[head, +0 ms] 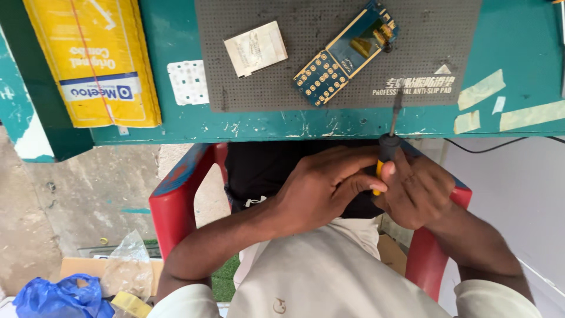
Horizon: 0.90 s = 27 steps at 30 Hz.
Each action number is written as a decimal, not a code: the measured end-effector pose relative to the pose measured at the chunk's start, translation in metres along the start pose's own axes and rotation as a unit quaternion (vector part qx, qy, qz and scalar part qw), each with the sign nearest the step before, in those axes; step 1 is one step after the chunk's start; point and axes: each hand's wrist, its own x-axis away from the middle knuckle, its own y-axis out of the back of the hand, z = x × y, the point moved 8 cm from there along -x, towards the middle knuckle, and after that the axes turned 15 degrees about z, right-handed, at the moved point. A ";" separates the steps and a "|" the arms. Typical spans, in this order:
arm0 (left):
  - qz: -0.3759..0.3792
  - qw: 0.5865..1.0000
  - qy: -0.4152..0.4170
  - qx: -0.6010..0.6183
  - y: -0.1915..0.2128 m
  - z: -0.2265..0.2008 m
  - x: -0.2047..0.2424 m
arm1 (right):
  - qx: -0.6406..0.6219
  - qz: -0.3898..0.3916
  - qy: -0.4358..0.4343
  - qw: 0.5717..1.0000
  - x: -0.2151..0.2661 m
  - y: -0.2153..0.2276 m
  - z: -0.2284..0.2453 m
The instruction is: The person uses a soldering iron to apply heat to specific points on a blue circuit board placed on a gray anti-slip mat. They repeatedly pick up solder wire, feed it to the hot tip, and then set the wire down, continuing to work on the same small area of the board.
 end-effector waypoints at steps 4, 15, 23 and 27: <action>0.015 0.994 0.072 0.086 -0.001 0.018 0.001 | -0.008 -0.010 0.025 1.000 -0.003 -0.003 -0.001; 0.008 0.997 0.069 0.042 -0.009 0.039 0.003 | 0.003 -0.055 -0.276 0.960 0.048 0.028 -0.076; -0.011 0.995 0.092 0.028 -0.016 0.050 0.006 | -0.107 -0.151 -0.374 0.909 0.082 0.017 -0.156; -0.017 0.993 0.118 0.007 -0.012 0.050 0.003 | -0.055 -0.122 -0.360 0.923 0.056 0.040 -0.156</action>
